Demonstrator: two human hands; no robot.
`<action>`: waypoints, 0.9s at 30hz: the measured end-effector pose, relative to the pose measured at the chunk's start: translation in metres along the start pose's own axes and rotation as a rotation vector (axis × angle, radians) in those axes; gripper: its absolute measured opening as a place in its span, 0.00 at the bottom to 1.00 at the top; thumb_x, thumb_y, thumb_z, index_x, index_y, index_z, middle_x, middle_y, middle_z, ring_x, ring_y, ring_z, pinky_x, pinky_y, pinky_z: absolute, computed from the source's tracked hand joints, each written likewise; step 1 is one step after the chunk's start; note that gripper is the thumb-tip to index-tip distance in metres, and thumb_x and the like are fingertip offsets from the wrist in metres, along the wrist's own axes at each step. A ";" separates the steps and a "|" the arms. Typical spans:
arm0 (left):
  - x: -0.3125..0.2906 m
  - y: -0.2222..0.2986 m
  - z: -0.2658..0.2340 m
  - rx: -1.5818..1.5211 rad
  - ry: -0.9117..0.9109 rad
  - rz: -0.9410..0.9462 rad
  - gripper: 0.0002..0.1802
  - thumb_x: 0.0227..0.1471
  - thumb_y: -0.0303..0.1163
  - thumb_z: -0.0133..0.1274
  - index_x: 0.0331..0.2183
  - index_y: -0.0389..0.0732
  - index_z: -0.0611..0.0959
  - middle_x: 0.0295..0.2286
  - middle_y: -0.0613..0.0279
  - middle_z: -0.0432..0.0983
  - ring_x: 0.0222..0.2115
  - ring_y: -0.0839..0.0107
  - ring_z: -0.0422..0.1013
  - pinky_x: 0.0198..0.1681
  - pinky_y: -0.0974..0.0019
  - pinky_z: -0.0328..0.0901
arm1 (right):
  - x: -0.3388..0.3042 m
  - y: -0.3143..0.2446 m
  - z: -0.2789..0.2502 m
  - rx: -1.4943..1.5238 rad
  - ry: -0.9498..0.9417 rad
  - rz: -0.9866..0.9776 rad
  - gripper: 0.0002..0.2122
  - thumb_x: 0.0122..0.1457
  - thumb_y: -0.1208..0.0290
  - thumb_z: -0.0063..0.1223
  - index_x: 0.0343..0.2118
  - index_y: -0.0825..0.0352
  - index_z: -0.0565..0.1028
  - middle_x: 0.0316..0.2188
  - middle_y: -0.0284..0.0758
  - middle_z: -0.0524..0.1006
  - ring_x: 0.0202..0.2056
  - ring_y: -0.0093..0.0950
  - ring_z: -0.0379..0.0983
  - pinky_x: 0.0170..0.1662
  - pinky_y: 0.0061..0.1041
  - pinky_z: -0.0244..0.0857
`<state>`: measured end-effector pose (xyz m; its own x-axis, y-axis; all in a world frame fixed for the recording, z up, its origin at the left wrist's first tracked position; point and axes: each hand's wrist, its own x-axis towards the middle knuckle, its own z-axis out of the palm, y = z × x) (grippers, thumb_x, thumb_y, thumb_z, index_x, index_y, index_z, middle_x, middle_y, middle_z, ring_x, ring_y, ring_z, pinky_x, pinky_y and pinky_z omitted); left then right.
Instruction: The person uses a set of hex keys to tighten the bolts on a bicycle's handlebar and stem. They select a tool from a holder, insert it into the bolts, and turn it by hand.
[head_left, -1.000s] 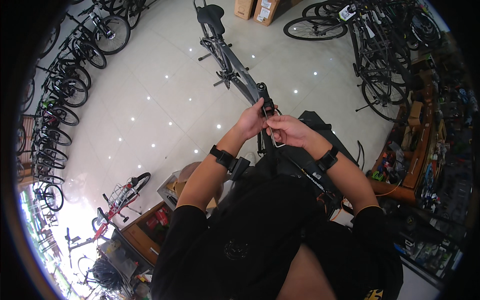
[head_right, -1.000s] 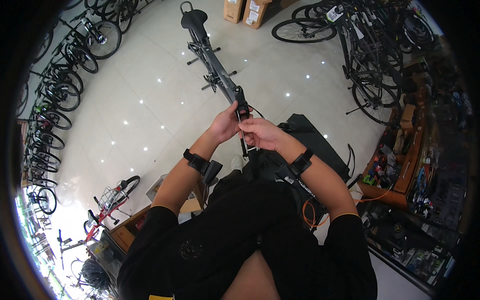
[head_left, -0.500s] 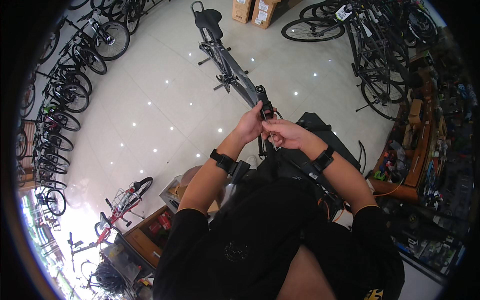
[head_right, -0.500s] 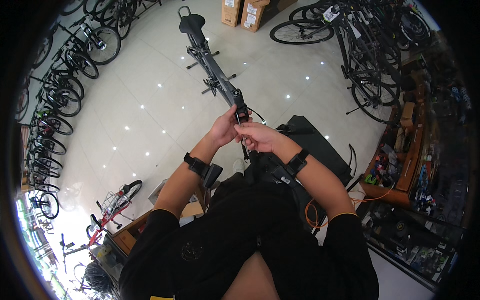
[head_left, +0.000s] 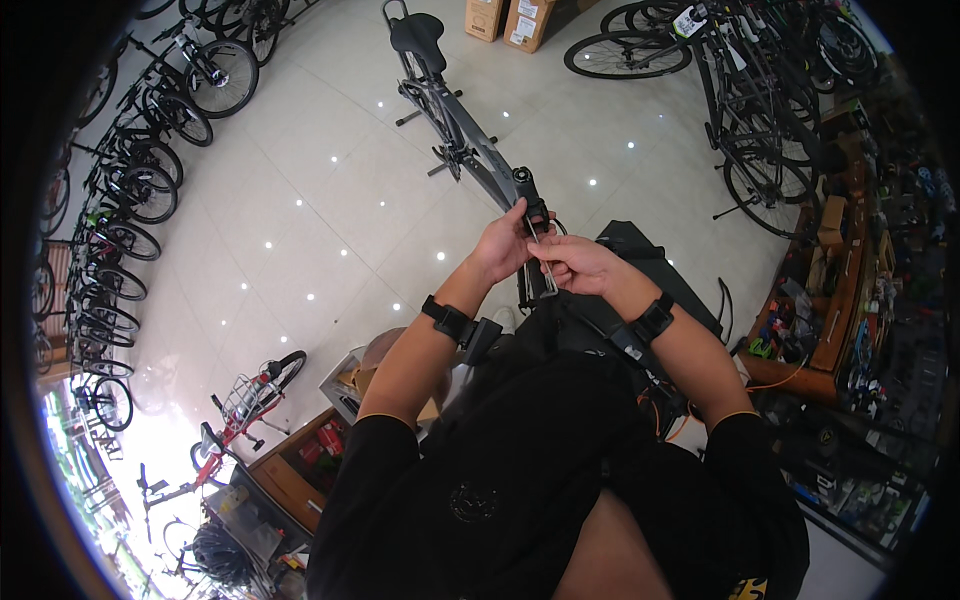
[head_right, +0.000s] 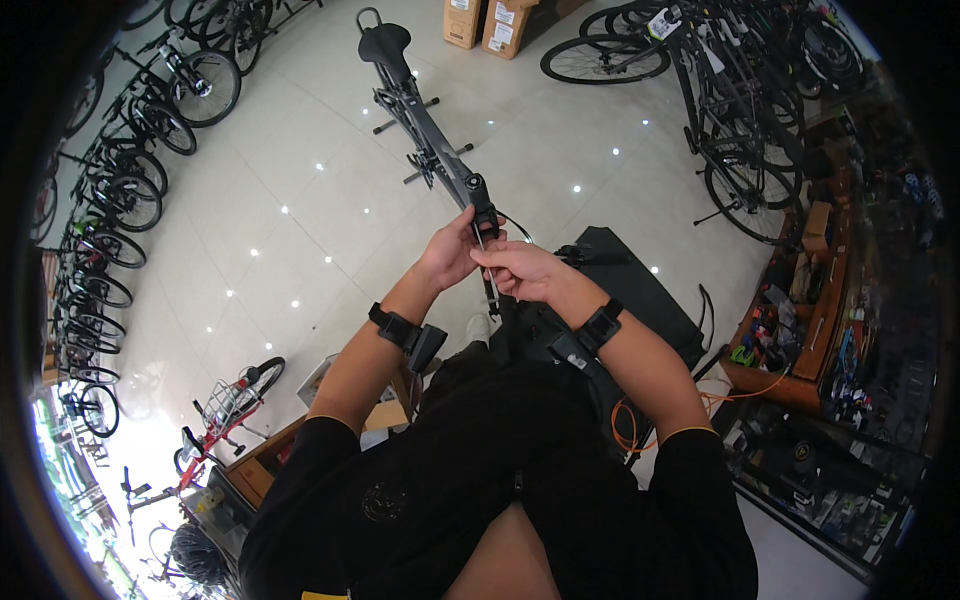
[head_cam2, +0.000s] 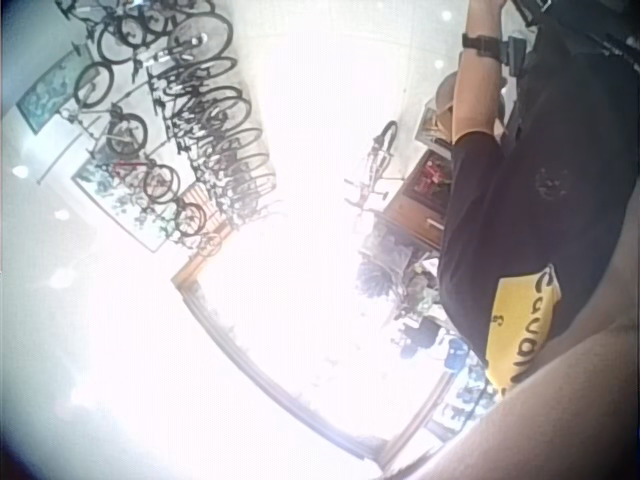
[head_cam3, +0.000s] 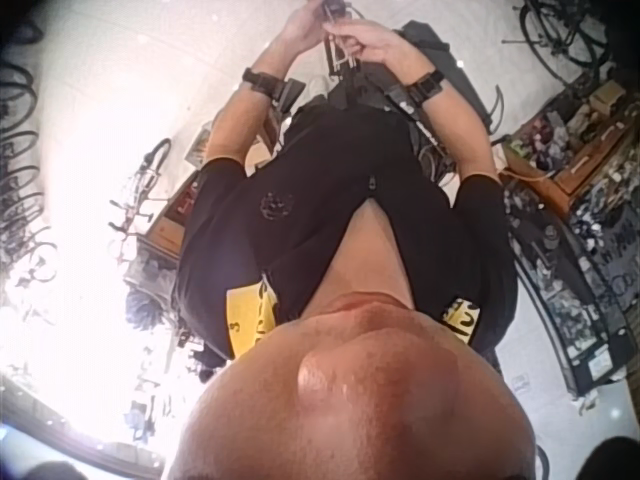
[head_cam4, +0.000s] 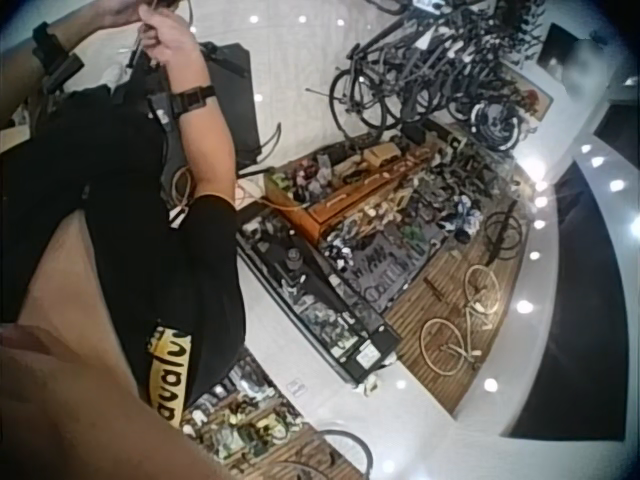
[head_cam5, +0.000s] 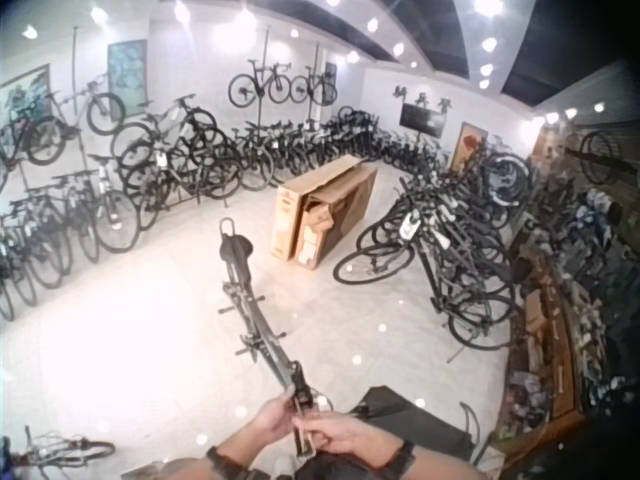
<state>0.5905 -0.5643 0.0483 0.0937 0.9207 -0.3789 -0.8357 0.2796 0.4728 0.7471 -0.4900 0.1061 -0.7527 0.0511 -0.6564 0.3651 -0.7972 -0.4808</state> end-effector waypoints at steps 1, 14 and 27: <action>-0.002 0.001 0.002 -0.002 -0.013 -0.002 0.32 0.66 0.52 0.28 0.49 0.35 0.74 0.40 0.53 0.75 0.41 0.63 0.71 0.50 0.59 0.65 | 0.000 0.000 0.001 0.016 -0.004 0.001 0.08 0.64 0.65 0.51 0.38 0.65 0.73 0.27 0.28 0.71 0.18 0.09 0.56 0.22 0.07 0.56; -0.013 0.005 0.023 0.026 0.090 -0.004 0.32 0.66 0.52 0.28 0.49 0.36 0.75 0.39 0.55 0.75 0.32 0.70 0.72 0.31 0.71 0.69 | 0.004 -0.004 0.003 0.137 -0.108 0.070 0.09 0.65 0.64 0.47 0.34 0.64 0.73 0.24 0.26 0.71 0.20 0.12 0.62 0.21 0.10 0.57; -0.011 0.004 0.017 0.012 0.064 0.018 0.30 0.66 0.51 0.29 0.49 0.36 0.74 0.39 0.56 0.75 0.37 0.67 0.71 0.36 0.66 0.68 | 0.001 -0.004 0.016 0.009 0.021 -0.009 0.09 0.64 0.61 0.50 0.30 0.60 0.72 0.25 0.26 0.73 0.18 0.11 0.61 0.21 0.11 0.57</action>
<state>0.5957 -0.5685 0.0682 0.0437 0.9062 -0.4206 -0.8301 0.2672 0.4895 0.7358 -0.4967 0.1163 -0.7440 0.0710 -0.6644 0.3536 -0.8018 -0.4817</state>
